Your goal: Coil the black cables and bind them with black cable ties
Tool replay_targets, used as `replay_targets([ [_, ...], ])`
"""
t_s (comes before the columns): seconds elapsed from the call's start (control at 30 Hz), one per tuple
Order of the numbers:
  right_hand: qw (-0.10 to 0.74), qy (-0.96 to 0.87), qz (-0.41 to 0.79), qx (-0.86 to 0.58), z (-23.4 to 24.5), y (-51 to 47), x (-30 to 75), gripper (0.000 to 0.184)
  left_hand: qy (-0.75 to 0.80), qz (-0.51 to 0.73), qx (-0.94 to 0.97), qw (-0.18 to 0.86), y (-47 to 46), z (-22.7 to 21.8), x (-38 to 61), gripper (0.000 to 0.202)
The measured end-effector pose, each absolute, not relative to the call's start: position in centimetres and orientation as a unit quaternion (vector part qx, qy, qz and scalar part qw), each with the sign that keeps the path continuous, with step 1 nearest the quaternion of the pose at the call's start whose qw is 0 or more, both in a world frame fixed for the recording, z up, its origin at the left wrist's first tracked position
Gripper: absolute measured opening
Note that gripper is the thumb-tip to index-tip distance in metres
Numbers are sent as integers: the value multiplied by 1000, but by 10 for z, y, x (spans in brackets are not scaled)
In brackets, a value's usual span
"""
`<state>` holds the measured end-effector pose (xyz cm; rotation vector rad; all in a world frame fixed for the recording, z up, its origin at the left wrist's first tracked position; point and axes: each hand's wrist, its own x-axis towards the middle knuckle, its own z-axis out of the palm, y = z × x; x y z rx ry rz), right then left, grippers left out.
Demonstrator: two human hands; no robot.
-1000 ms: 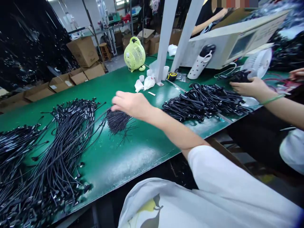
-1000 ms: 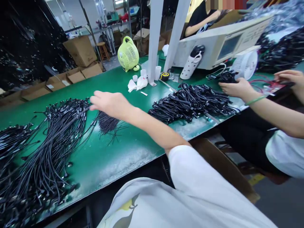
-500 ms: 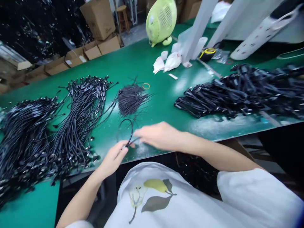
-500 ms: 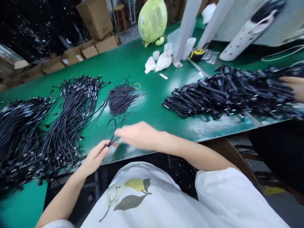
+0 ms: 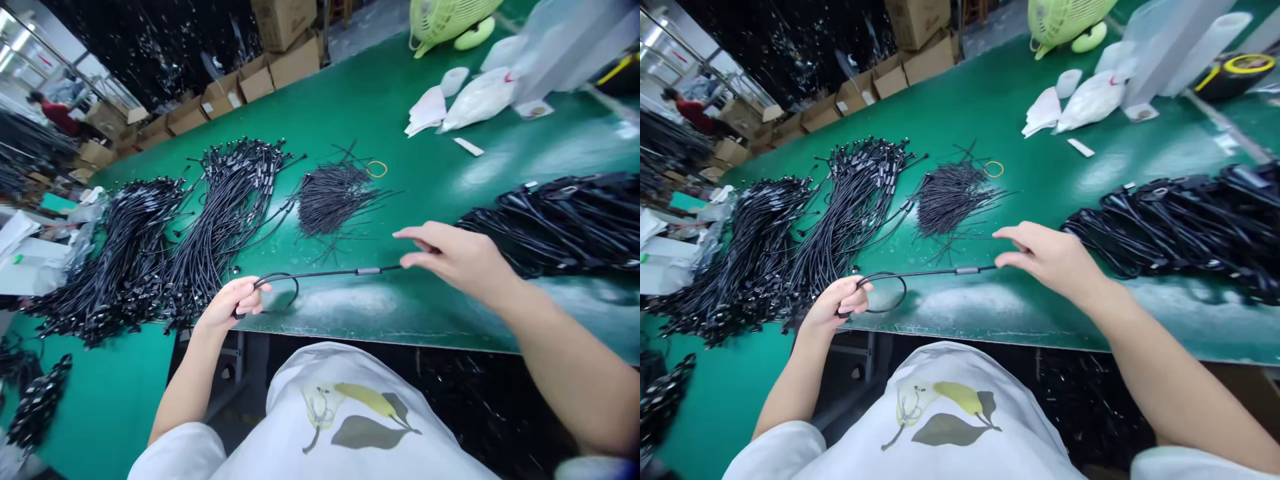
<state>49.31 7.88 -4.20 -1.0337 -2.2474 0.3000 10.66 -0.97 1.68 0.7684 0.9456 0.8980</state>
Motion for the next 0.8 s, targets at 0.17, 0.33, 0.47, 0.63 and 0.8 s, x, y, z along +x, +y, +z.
replay_targets([
  [0.17,271,-919,45,-282,-26,58,471,31,419,556,229,680,-2,20,116,29],
  [0.33,176,-931,-34,-319,-25,31,433,18,482,563,349,573,4,-3,156,26],
  [0.47,118,-949,40,-289,-21,26,417,20,501,547,384,551,8,-11,171,33],
  [0.63,229,-871,-40,-434,-1,58,449,30,393,560,268,678,5,6,133,21],
  [0.8,256,-862,13,-438,-2,76,473,31,294,587,218,722,-11,21,100,15],
])
